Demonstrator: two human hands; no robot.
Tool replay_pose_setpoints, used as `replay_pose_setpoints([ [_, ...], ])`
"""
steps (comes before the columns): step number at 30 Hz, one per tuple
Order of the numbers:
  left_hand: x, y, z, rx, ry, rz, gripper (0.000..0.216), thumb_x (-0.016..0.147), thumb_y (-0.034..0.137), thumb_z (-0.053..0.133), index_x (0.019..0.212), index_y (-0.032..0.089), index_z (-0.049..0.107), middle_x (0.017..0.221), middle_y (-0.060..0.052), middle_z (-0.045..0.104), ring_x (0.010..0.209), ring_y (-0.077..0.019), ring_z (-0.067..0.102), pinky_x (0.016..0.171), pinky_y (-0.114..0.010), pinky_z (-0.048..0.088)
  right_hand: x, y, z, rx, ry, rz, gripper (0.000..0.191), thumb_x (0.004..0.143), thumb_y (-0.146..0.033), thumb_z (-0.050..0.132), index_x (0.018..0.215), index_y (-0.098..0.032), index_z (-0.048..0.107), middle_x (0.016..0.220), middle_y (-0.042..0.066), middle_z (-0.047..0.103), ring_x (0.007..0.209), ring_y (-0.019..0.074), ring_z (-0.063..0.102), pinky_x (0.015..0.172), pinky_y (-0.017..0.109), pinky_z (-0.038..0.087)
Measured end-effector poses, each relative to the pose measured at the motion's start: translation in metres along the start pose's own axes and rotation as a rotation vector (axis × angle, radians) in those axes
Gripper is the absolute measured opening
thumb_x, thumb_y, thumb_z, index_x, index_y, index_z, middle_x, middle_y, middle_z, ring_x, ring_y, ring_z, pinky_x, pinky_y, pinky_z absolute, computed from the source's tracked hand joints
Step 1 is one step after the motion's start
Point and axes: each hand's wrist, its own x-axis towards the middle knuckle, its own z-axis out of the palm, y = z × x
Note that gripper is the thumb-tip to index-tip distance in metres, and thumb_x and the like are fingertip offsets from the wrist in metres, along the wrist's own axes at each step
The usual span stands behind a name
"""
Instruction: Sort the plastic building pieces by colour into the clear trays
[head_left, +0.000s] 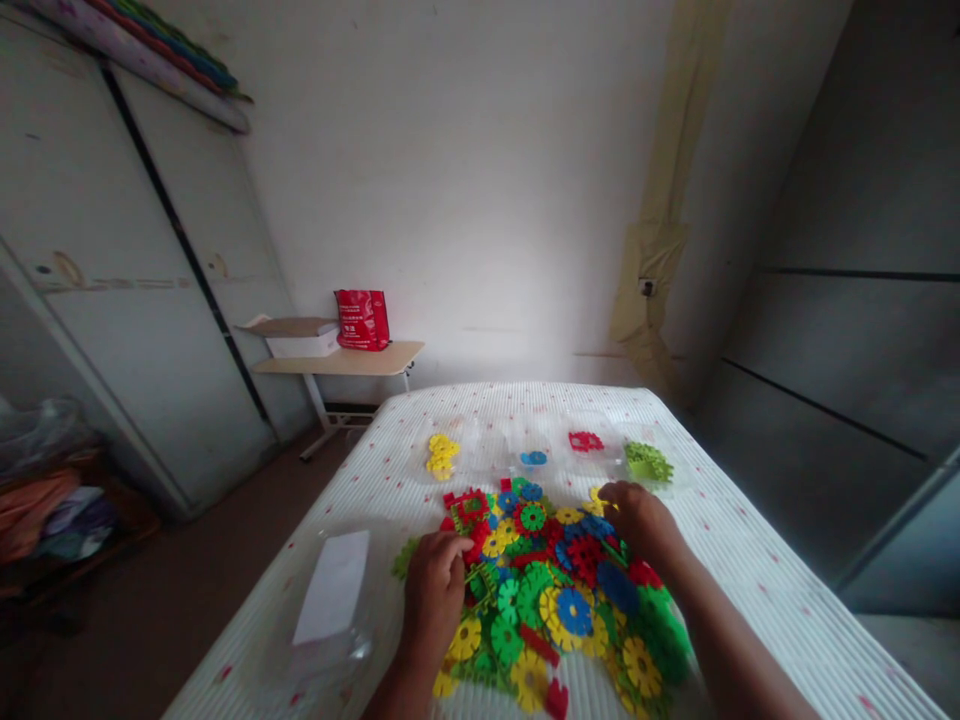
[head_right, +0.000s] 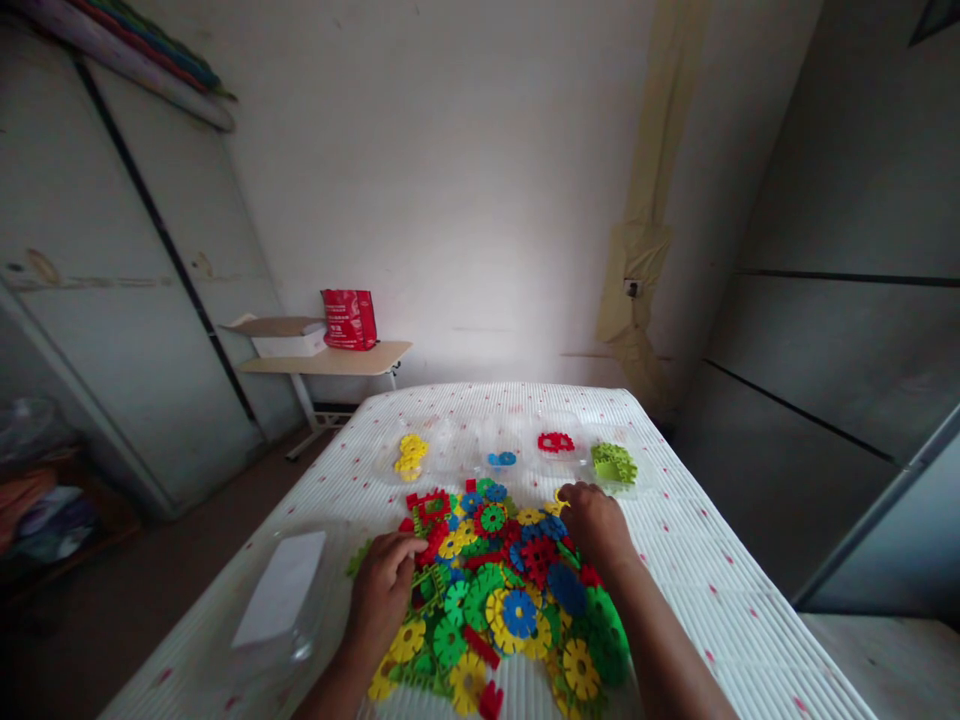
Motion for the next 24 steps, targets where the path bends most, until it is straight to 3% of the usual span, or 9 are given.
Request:
replay_pose_setpoints([
  [5, 0.000, -0.001, 0.001, 0.012, 0.013, 0.007, 0.028, 0.073, 0.009, 0.040, 0.078, 0.020, 0.066, 0.083, -0.004, 0.064, 0.084, -0.0193, 0.057, 0.079, -0.035, 0.047, -0.011, -0.013, -0.001, -0.065, -0.069, 0.028, 0.029, 0.078, -0.037, 0.051, 0.097, -0.020, 0.064, 0.095, 0.010, 0.066, 0.091, 0.0240, 0.060, 0.076, 0.033, 0.044],
  [24, 0.001, 0.000, -0.001, 0.010, 0.024, 0.013, 0.027, 0.074, 0.010, 0.041, 0.078, 0.020, 0.066, 0.083, -0.005, 0.065, 0.083, -0.0189, 0.058, 0.077, -0.034, 0.047, -0.005, -0.003, 0.016, 0.050, -0.109, 0.057, 0.038, 0.072, -0.035, 0.054, 0.105, -0.018, 0.063, 0.101, 0.010, 0.066, 0.093, 0.0224, 0.060, 0.076, 0.029, 0.043],
])
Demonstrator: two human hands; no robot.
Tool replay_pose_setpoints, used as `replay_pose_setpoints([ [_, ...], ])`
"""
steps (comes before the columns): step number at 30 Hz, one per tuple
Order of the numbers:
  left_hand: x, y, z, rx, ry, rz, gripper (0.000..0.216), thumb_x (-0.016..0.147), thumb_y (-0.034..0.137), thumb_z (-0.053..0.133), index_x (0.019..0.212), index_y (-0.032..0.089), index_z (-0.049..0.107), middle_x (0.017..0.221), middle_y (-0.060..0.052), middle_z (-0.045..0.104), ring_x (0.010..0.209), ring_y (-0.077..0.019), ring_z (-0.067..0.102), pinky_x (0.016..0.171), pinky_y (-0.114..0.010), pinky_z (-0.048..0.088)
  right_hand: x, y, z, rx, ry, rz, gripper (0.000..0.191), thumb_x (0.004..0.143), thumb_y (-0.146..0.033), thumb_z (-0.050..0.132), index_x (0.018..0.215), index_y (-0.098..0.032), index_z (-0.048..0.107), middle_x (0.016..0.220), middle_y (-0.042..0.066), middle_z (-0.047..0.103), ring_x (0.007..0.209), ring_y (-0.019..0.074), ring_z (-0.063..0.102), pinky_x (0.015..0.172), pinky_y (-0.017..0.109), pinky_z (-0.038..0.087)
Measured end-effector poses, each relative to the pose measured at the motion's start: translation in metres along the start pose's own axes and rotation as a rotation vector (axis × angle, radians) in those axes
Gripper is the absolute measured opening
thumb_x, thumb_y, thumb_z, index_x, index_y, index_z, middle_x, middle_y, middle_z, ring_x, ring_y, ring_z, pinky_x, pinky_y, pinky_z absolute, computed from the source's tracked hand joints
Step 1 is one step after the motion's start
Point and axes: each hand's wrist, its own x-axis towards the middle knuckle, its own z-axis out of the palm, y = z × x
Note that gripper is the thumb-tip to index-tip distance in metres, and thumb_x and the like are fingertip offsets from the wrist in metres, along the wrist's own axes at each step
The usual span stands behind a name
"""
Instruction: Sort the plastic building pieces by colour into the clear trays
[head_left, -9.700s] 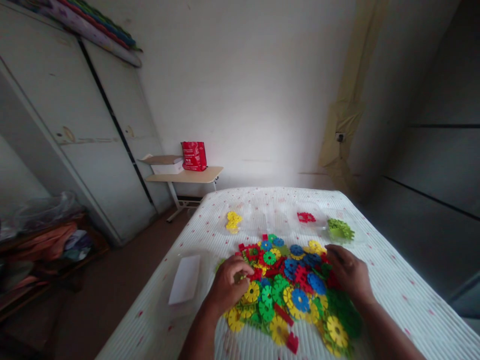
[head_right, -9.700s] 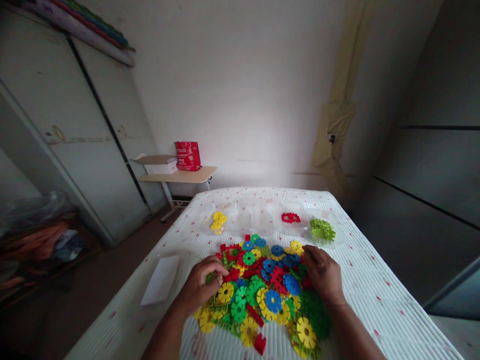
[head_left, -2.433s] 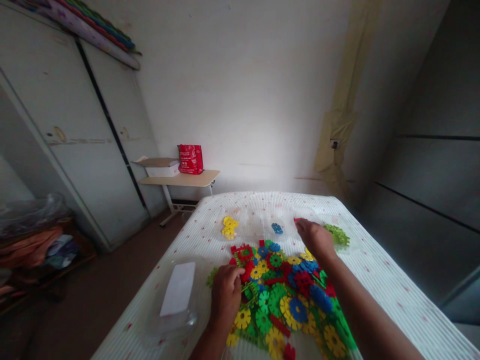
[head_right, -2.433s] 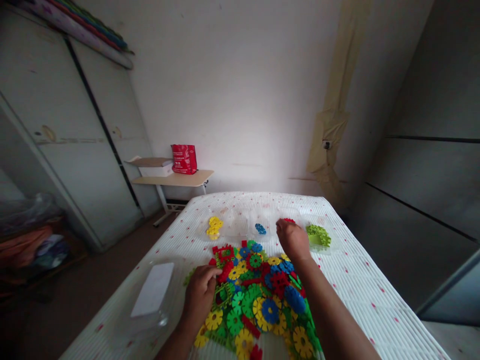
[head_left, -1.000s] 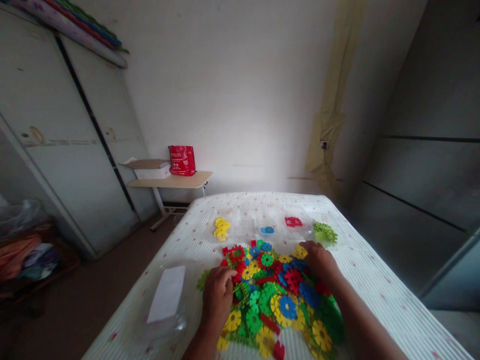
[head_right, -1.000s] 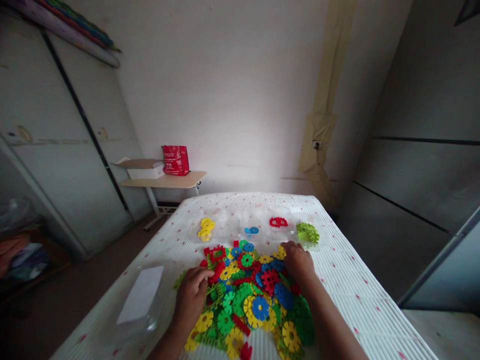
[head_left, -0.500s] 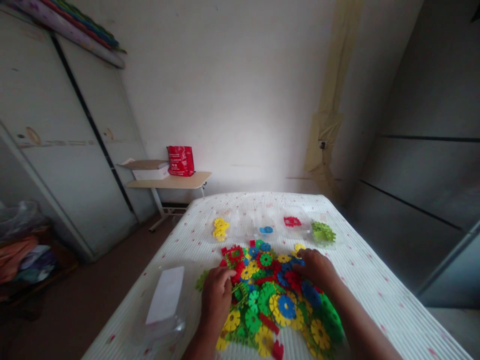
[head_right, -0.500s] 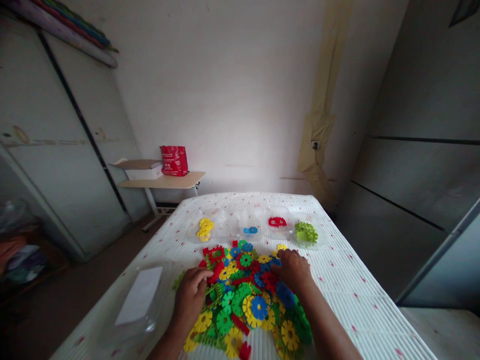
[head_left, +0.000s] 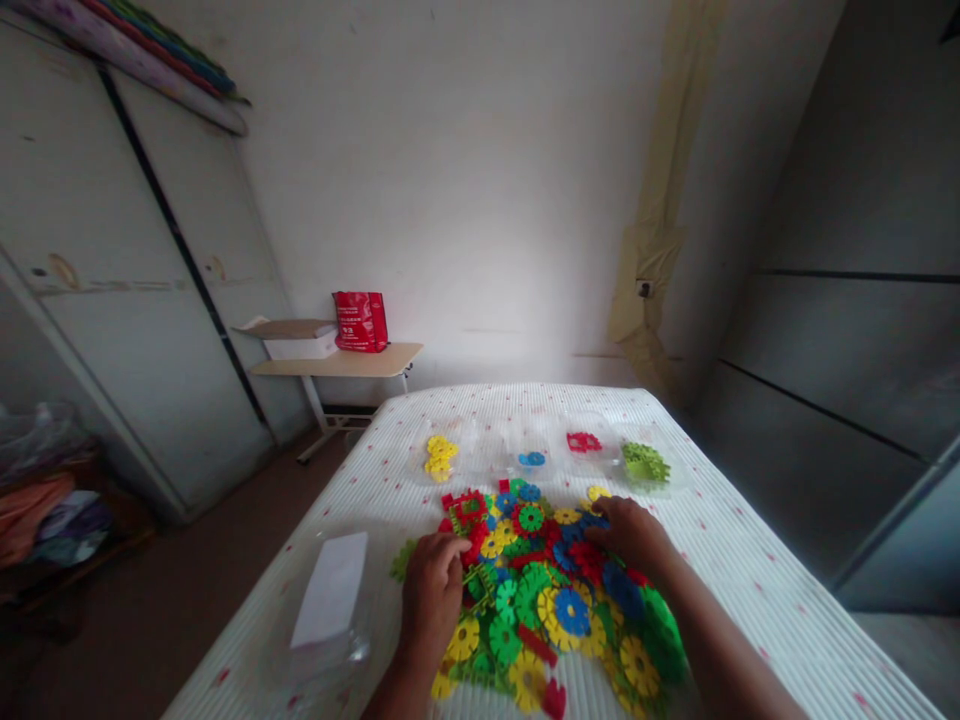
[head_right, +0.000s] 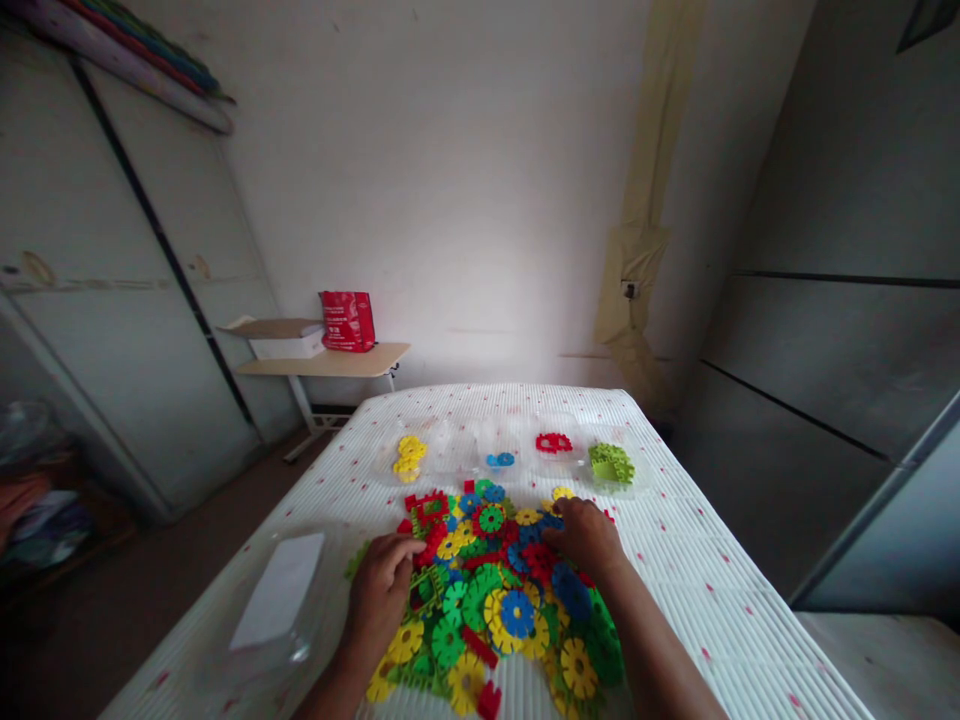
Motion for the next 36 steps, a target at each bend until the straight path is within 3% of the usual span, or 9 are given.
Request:
replay_pose_setpoints([
  [8, 0.000, -0.001, 0.001, -0.003, -0.016, -0.012, 0.027, 0.074, 0.010, 0.040, 0.077, 0.020, 0.066, 0.083, -0.005, 0.064, 0.084, -0.0196, 0.057, 0.079, -0.035, 0.047, 0.006, 0.010, 0.001, 0.078, -0.051, -0.050, 0.031, 0.083, -0.033, 0.040, 0.095, -0.021, 0.066, 0.093, 0.007, 0.069, 0.087, 0.0185, 0.062, 0.073, 0.025, 0.040],
  [15, -0.001, 0.000, 0.000, -0.007, -0.015, -0.013, 0.028, 0.074, 0.010, 0.040, 0.078, 0.020, 0.066, 0.083, -0.005, 0.064, 0.084, -0.0196, 0.057, 0.079, -0.036, 0.047, 0.006, 0.009, 0.002, 0.028, -0.050, -0.006, 0.031, 0.075, -0.029, 0.049, 0.101, -0.021, 0.063, 0.096, 0.007, 0.068, 0.086, 0.0194, 0.062, 0.069, 0.026, 0.040],
  [22, 0.000, 0.000, 0.001, -0.003, -0.010, -0.005, 0.028, 0.073, 0.010, 0.040, 0.077, 0.020, 0.065, 0.082, -0.004, 0.064, 0.083, -0.0193, 0.057, 0.077, -0.035, 0.047, 0.000, -0.003, -0.002, -0.114, -0.026, -0.003, 0.029, 0.078, -0.019, 0.043, 0.100, -0.018, 0.062, 0.094, 0.011, 0.067, 0.088, 0.0214, 0.062, 0.069, 0.026, 0.042],
  [31, 0.000, -0.001, 0.001, -0.003, -0.001, -0.007, 0.028, 0.072, 0.009, 0.040, 0.076, 0.020, 0.065, 0.082, -0.005, 0.064, 0.083, -0.0193, 0.057, 0.077, -0.035, 0.047, 0.001, -0.008, -0.001, -0.218, 0.103, 0.016, 0.044, 0.080, -0.012, 0.036, 0.120, -0.023, 0.052, 0.087, 0.010, 0.069, 0.082, 0.0223, 0.064, 0.065, 0.028, 0.041],
  [36, 0.000, -0.001, 0.001, -0.005, -0.003, -0.008, 0.029, 0.072, 0.009, 0.039, 0.077, 0.020, 0.065, 0.082, -0.004, 0.064, 0.083, -0.0191, 0.057, 0.078, -0.035, 0.047, 0.003, 0.002, -0.005, -0.028, 0.197, 0.022, 0.041, 0.081, -0.019, 0.037, 0.121, -0.017, 0.049, 0.083, 0.009, 0.069, 0.074, 0.0207, 0.064, 0.062, 0.026, 0.040],
])
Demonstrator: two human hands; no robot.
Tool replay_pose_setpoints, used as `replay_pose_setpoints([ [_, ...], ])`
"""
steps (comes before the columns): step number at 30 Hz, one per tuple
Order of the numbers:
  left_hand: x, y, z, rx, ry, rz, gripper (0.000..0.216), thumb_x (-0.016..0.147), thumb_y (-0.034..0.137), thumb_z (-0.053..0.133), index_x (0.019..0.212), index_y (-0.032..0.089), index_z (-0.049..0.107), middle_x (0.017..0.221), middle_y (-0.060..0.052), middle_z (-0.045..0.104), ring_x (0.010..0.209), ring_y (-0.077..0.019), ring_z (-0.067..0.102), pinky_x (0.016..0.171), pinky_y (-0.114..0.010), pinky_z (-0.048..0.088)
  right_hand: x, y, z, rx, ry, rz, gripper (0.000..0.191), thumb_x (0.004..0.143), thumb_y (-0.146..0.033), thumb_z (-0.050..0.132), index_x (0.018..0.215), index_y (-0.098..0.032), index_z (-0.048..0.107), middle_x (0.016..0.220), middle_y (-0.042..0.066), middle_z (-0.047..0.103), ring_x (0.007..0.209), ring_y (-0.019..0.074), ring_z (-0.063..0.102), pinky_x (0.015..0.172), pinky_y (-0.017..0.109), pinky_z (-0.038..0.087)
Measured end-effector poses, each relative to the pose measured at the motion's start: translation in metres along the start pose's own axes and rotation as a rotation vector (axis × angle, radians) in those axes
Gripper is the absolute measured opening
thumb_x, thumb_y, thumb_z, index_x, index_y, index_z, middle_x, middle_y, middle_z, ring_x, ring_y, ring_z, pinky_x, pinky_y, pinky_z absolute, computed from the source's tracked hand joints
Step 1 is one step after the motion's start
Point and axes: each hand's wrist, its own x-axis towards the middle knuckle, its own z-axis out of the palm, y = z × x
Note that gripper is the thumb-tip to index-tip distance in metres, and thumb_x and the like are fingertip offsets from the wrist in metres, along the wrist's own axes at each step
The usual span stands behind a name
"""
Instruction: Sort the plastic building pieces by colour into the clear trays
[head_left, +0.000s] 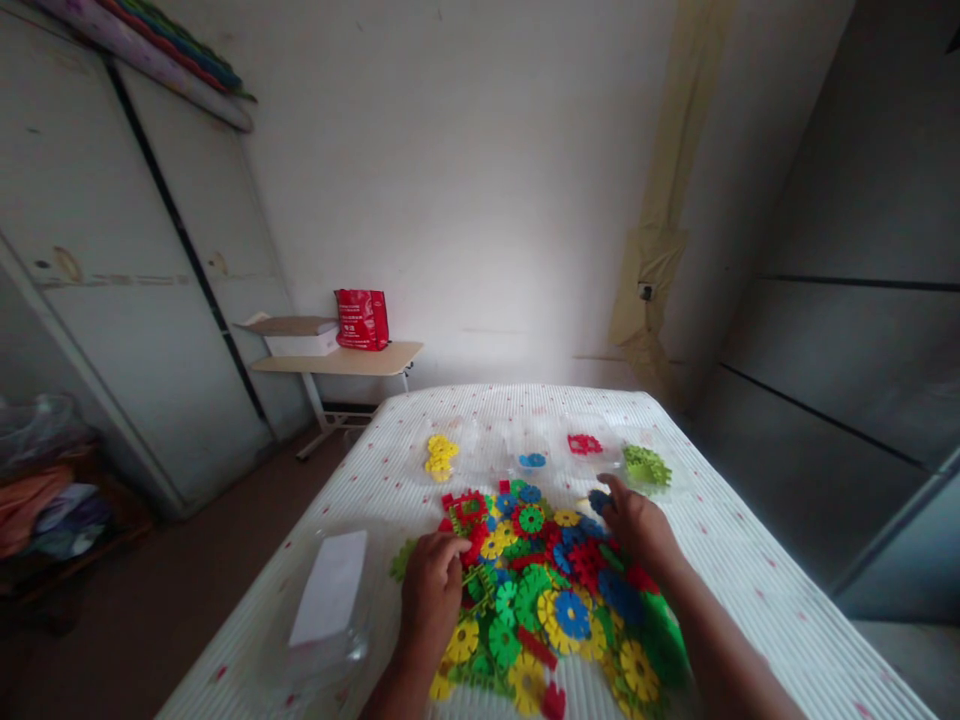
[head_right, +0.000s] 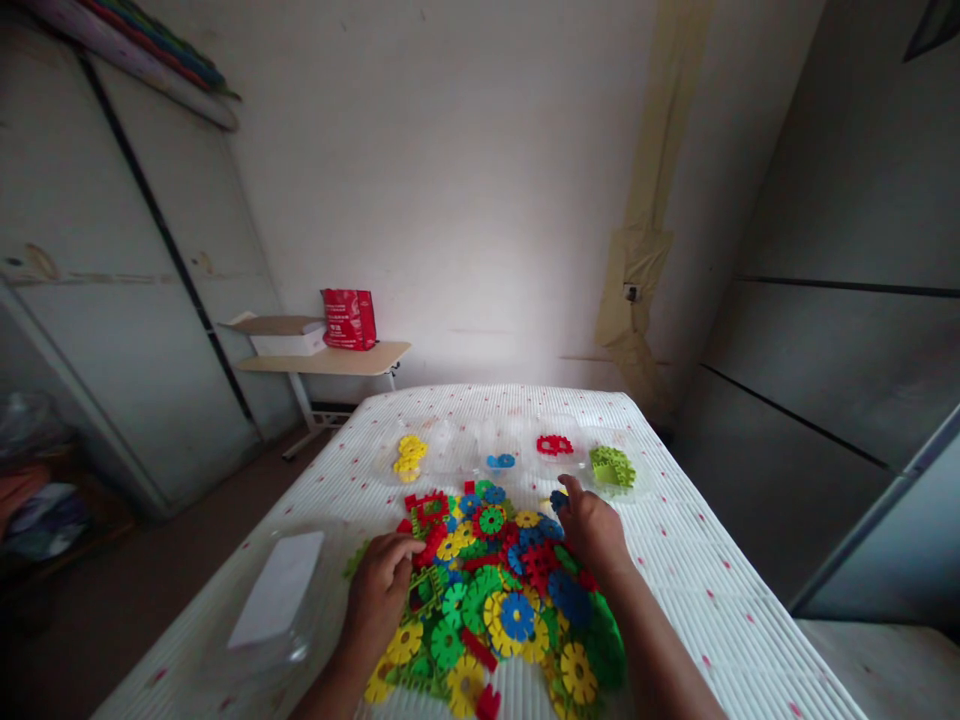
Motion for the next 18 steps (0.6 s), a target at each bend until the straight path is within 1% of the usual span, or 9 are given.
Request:
replay_pose_setpoints([
  [3, 0.000, 0.002, -0.001, -0.011, 0.001, -0.007, 0.029, 0.073, 0.009, 0.040, 0.077, 0.020, 0.065, 0.082, -0.004, 0.064, 0.083, -0.0187, 0.057, 0.078, -0.034, 0.046, 0.004, 0.002, -0.005, 0.184, 0.028, -0.053, 0.029, 0.080, -0.022, 0.041, 0.103, -0.018, 0.058, 0.081, 0.005, 0.069, 0.071, 0.0176, 0.063, 0.062, 0.023, 0.040],
  [5, 0.000, 0.003, -0.001, -0.020, 0.002, -0.013, 0.029, 0.073, 0.008, 0.040, 0.078, 0.020, 0.066, 0.082, -0.004, 0.064, 0.083, -0.0186, 0.057, 0.078, -0.034, 0.046, 0.009, -0.003, -0.010, 0.222, 0.047, -0.071, 0.026, 0.078, -0.022, 0.043, 0.099, -0.019, 0.059, 0.080, 0.004, 0.069, 0.070, 0.0167, 0.063, 0.061, 0.023, 0.039],
  [7, -0.001, 0.003, -0.001, -0.024, 0.004, -0.018, 0.029, 0.073, 0.008, 0.040, 0.078, 0.020, 0.066, 0.082, -0.005, 0.064, 0.084, -0.0187, 0.057, 0.079, -0.035, 0.046, 0.018, -0.014, -0.015, 0.185, 0.081, -0.067, 0.027, 0.079, -0.024, 0.043, 0.100, -0.020, 0.059, 0.080, 0.004, 0.069, 0.070, 0.0173, 0.063, 0.061, 0.023, 0.039],
  [10, 0.000, 0.001, -0.001, -0.020, -0.003, -0.025, 0.029, 0.073, 0.008, 0.040, 0.078, 0.019, 0.066, 0.082, -0.005, 0.064, 0.084, -0.0190, 0.056, 0.078, -0.035, 0.045, 0.038, -0.039, -0.024, 0.101, 0.143, -0.049, 0.028, 0.081, -0.027, 0.043, 0.104, -0.022, 0.059, 0.082, 0.006, 0.069, 0.072, 0.0182, 0.063, 0.060, 0.023, 0.037],
  [13, 0.000, -0.001, -0.001, -0.013, -0.003, -0.026, 0.029, 0.072, 0.007, 0.040, 0.077, 0.019, 0.066, 0.082, -0.005, 0.064, 0.084, -0.0192, 0.056, 0.078, -0.035, 0.045, 0.061, -0.061, -0.028, 0.103, 0.178, -0.018, 0.030, 0.083, -0.026, 0.043, 0.109, -0.021, 0.057, 0.089, 0.007, 0.069, 0.077, 0.0182, 0.063, 0.062, 0.023, 0.037],
  [16, 0.000, -0.001, -0.002, -0.011, -0.003, -0.028, 0.029, 0.071, 0.006, 0.040, 0.077, 0.019, 0.066, 0.082, -0.005, 0.064, 0.083, -0.0192, 0.056, 0.078, -0.035, 0.045, 0.075, -0.071, -0.025, 0.188, 0.201, -0.024, 0.033, 0.083, -0.027, 0.045, 0.114, -0.019, 0.054, 0.102, 0.008, 0.067, 0.082, 0.0175, 0.062, 0.066, 0.024, 0.039],
  [18, -0.001, -0.001, -0.003, -0.013, -0.012, -0.026, 0.030, 0.071, 0.005, 0.040, 0.077, 0.019, 0.065, 0.081, -0.004, 0.064, 0.083, -0.0191, 0.056, 0.077, -0.035, 0.045, 0.075, -0.070, -0.021, 0.219, 0.230, -0.055, 0.031, 0.084, -0.027, 0.044, 0.111, -0.018, 0.056, 0.103, 0.008, 0.066, 0.082, 0.0164, 0.062, 0.066, 0.023, 0.039],
])
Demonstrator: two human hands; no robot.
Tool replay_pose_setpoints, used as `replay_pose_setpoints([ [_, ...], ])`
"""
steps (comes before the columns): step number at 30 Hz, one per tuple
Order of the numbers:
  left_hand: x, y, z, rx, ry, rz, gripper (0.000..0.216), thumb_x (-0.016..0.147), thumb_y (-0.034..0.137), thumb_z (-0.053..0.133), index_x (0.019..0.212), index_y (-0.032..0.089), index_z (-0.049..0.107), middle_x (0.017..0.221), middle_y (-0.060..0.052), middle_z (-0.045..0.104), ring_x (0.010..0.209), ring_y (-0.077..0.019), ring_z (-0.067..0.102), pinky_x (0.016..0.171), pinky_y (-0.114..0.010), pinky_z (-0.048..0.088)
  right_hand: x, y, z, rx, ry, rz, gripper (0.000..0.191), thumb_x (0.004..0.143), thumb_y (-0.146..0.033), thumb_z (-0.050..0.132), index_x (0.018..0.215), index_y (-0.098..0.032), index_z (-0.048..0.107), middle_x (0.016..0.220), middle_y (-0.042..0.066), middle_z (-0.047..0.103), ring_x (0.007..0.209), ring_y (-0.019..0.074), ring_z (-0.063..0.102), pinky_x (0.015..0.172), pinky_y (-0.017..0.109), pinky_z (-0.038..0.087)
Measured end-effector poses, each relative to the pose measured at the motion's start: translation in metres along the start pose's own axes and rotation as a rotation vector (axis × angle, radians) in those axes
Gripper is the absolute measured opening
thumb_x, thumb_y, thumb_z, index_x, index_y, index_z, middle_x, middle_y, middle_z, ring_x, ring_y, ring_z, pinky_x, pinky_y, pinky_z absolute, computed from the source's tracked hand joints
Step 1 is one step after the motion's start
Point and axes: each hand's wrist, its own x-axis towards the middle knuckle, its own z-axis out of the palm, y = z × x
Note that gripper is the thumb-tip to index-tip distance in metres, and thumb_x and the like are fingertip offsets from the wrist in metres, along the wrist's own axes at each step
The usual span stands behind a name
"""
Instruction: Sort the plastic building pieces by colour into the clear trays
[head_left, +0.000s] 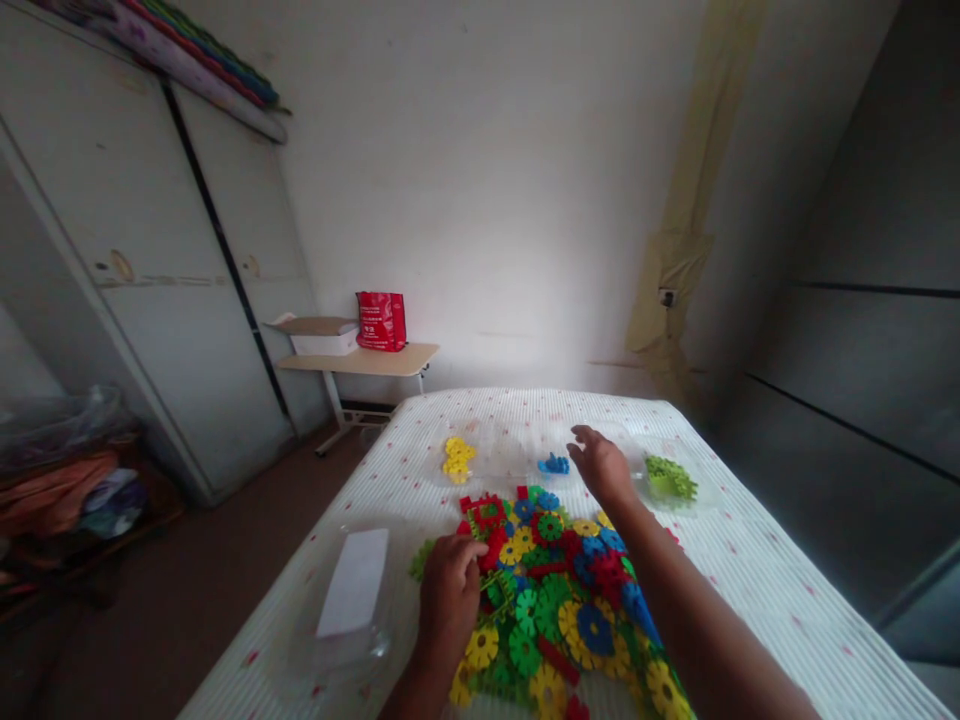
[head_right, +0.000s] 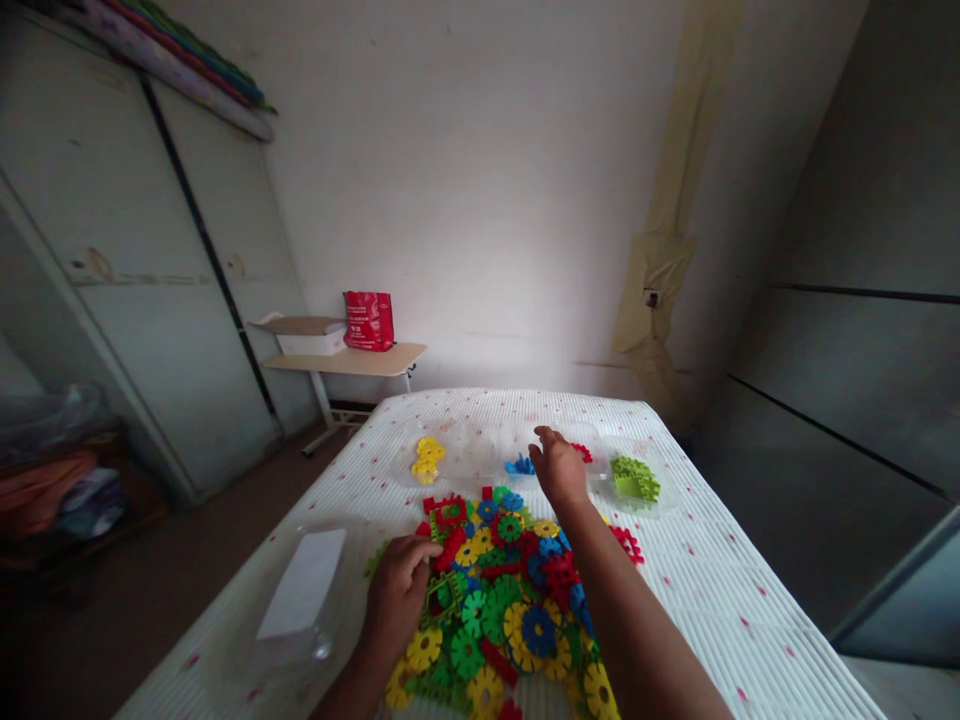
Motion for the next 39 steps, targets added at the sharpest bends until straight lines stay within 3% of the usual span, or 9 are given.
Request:
replay_pose_setpoints([
  [6, 0.000, 0.002, 0.000, -0.015, 0.029, 0.019, 0.029, 0.071, 0.004, 0.040, 0.075, 0.020, 0.064, 0.080, -0.004, 0.064, 0.082, -0.0187, 0.056, 0.076, -0.034, 0.045, -0.036, 0.024, -0.003, -0.030, 0.104, -0.072, 0.028, 0.085, -0.029, 0.039, 0.088, -0.018, 0.065, 0.082, 0.007, 0.069, 0.069, 0.0159, 0.063, 0.059, 0.023, 0.036],
  [11, 0.000, 0.001, 0.001, -0.020, 0.041, 0.029, 0.029, 0.071, 0.004, 0.041, 0.075, 0.020, 0.065, 0.080, -0.004, 0.065, 0.082, -0.0183, 0.057, 0.076, -0.033, 0.045, -0.075, 0.060, -0.006, 0.002, 0.200, -0.117, 0.031, 0.086, -0.033, 0.037, 0.088, -0.016, 0.064, 0.084, 0.007, 0.069, 0.071, 0.0173, 0.064, 0.061, 0.023, 0.041],
  [20, 0.000, 0.001, 0.000, 0.058, 0.004, 0.049, 0.029, 0.072, 0.004, 0.041, 0.078, 0.020, 0.065, 0.082, -0.004, 0.065, 0.083, -0.0191, 0.056, 0.077, -0.035, 0.045, -0.116, 0.109, -0.019, -0.037, 0.219, -0.081, 0.037, 0.086, -0.041, 0.036, 0.089, -0.018, 0.065, 0.081, 0.007, 0.070, 0.068, 0.0182, 0.066, 0.060, 0.023, 0.046],
  [34, 0.000, 0.003, -0.004, 0.114, -0.007, 0.044, 0.030, 0.072, 0.004, 0.041, 0.079, 0.021, 0.065, 0.083, -0.004, 0.065, 0.084, -0.0193, 0.056, 0.078, -0.035, 0.044, -0.121, 0.100, -0.006, 0.024, 0.126, -0.078, 0.037, 0.086, -0.041, 0.036, 0.089, -0.020, 0.066, 0.085, 0.006, 0.071, 0.071, 0.0176, 0.066, 0.062, 0.023, 0.047],
  [39, 0.000, 0.006, -0.003, 0.116, -0.020, 0.039, 0.030, 0.073, 0.005, 0.040, 0.079, 0.020, 0.065, 0.081, -0.004, 0.065, 0.083, -0.0191, 0.057, 0.077, -0.035, 0.044, -0.104, 0.073, -0.006, -0.006, -0.004, -0.092, 0.031, 0.086, -0.030, 0.036, 0.092, -0.021, 0.065, 0.090, 0.005, 0.070, 0.078, 0.0168, 0.065, 0.068, 0.023, 0.046],
])
